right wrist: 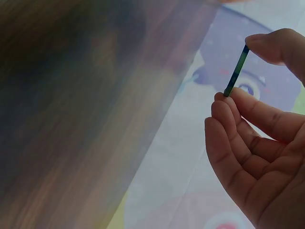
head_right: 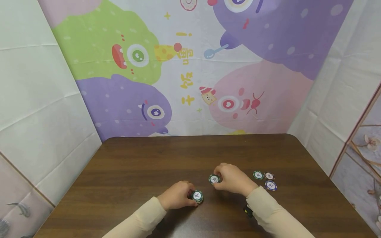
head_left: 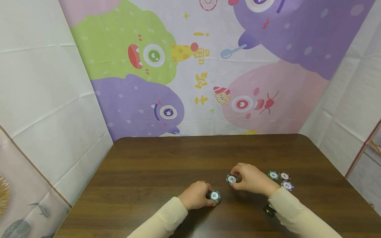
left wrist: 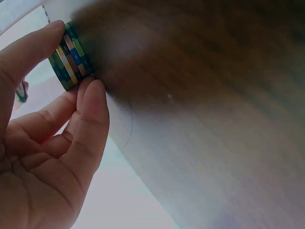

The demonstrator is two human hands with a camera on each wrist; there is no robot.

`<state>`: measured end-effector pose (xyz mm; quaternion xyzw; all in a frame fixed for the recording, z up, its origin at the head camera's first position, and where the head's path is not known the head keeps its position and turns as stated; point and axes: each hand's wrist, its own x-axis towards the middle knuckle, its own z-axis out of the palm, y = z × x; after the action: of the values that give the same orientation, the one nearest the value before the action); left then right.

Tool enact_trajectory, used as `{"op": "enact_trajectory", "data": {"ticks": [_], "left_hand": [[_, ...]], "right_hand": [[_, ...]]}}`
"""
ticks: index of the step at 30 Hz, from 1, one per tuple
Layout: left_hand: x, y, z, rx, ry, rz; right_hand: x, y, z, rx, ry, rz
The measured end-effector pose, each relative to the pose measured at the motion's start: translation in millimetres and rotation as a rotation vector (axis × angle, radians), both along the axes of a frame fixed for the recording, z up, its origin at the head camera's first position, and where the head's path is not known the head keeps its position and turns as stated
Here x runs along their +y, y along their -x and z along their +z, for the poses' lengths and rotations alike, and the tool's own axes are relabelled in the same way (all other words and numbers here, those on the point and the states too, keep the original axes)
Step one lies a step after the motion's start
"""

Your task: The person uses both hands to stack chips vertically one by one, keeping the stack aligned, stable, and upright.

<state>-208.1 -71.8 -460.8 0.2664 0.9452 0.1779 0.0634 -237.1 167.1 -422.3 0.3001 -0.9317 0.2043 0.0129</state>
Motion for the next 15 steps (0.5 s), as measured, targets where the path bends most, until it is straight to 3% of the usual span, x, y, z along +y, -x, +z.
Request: {"op": "enact_trajectory", "data": {"ticks": [15], "left_hand": [[0,0.8,-2.2,-0.017,-0.023,-0.011]], "right_hand": [[-44,-5.8,-4.6,-0.111,0.018,0.15]]}}
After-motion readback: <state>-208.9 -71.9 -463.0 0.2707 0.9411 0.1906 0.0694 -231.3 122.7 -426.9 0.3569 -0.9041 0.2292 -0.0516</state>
